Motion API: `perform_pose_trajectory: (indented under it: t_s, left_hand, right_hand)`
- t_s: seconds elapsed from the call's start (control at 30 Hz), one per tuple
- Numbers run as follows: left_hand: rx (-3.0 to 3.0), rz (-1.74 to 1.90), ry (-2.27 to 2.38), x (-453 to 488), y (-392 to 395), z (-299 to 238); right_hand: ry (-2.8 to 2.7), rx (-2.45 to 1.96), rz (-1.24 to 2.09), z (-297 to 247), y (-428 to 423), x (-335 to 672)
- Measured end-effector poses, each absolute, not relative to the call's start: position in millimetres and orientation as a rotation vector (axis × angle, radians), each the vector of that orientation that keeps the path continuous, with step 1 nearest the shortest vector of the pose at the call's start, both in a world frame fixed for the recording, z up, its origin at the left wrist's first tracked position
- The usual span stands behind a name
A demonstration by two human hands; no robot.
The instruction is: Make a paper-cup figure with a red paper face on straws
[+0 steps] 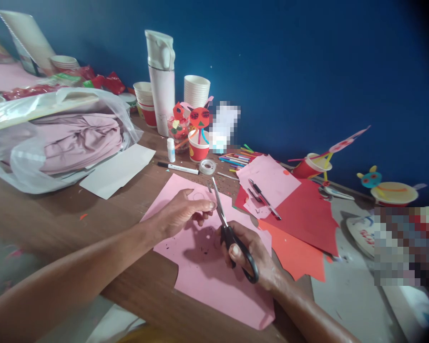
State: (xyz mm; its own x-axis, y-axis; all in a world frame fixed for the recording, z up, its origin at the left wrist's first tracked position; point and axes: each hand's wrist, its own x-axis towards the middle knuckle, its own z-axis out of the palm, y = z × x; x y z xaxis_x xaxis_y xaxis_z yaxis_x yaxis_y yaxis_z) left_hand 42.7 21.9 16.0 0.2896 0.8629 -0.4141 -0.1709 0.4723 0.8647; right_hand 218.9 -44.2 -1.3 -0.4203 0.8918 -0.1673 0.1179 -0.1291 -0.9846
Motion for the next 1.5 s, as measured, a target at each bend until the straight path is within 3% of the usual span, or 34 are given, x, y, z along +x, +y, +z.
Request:
perform_pose_trajectory:
  t_s: [0.57,1.07,1.5]
  left_hand:
    - [1.052,0.712,1.005,37.1,30.4,16.0]
    - [0.830,0.782,0.739,42.4,23.9,5.5]
    - [0.988,0.842,0.983,45.6,21.4,8.2]
  right_hand:
    - [-1.531,-1.276,1.600,-1.7,-43.4,221.7]
    - [-1.427,-1.094,1.496,-10.7,-45.2,216.4]
    - [-1.414,-1.090,1.573,-11.9,-47.2,211.8]
